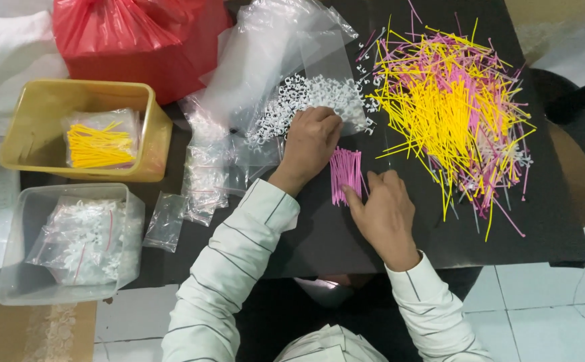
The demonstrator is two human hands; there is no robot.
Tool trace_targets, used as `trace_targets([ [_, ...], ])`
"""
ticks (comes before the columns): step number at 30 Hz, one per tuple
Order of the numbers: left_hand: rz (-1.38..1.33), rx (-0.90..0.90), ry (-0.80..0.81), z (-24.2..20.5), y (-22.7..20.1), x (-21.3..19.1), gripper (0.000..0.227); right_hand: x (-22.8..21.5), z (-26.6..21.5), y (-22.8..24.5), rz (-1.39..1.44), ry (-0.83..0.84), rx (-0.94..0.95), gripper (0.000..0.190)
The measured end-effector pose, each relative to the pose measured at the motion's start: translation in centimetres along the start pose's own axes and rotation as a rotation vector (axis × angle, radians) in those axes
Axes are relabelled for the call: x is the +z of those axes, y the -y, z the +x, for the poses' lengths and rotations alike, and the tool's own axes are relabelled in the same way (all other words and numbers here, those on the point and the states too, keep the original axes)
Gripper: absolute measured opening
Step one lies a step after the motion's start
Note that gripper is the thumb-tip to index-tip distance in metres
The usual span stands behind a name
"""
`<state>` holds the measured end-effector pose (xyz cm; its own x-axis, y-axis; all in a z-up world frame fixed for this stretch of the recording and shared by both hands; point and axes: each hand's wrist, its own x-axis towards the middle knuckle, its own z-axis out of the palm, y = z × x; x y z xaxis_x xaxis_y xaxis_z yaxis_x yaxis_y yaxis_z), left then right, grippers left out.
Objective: Sorting and packaging small colorful plastic ribbons into individual plastic bags.
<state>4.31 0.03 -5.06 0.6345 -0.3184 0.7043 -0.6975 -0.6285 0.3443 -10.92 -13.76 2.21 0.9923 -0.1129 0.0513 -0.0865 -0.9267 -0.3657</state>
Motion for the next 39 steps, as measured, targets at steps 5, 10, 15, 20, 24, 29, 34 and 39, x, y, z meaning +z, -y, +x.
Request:
trace_targets([
  [5, 0.006, 0.009, 0.017, -0.1, 0.3, -0.2, 0.008, 0.9, 0.0, 0.2, 0.007, -0.057, 0.020, 0.042],
  [10, 0.023, -0.004, 0.016, -0.2, 0.3, -0.5, 0.007, 1.5, -0.1, 0.0, 0.018, -0.067, 0.048, 0.030],
  [15, 0.053, 0.023, -0.006, -0.5, 0.6, 0.1, 0.007, 1.4, -0.3, 0.2, 0.055, -0.078, 0.069, 0.022],
  [20, 0.035, 0.006, -0.022, -0.7, 0.7, 0.4, 0.006, 2.2, -0.1, -0.7, 0.068, -0.108, 0.062, 0.019],
  [24, 0.024, 0.003, -0.030, -0.8, 0.8, 0.6, 0.006, 2.3, 0.2, -2.0, 0.181, -0.133, 0.061, 0.019],
  [29, 0.020, 0.009, -0.033, -0.7, 0.5, 0.5, 0.006, 1.5, 1.5, -2.8, 0.306, -0.102, 0.051, 0.021],
  [34, 0.011, 0.017, -0.040, -0.5, 0.3, 0.2, 0.005, 2.6, 5.3, -4.5, 0.334, -0.086, 0.028, 0.019],
  [39, 0.011, 0.033, -0.037, -0.7, 0.6, 0.8, 0.006, 2.7, 7.0, -3.3, 0.285, -0.008, 0.083, 0.023],
])
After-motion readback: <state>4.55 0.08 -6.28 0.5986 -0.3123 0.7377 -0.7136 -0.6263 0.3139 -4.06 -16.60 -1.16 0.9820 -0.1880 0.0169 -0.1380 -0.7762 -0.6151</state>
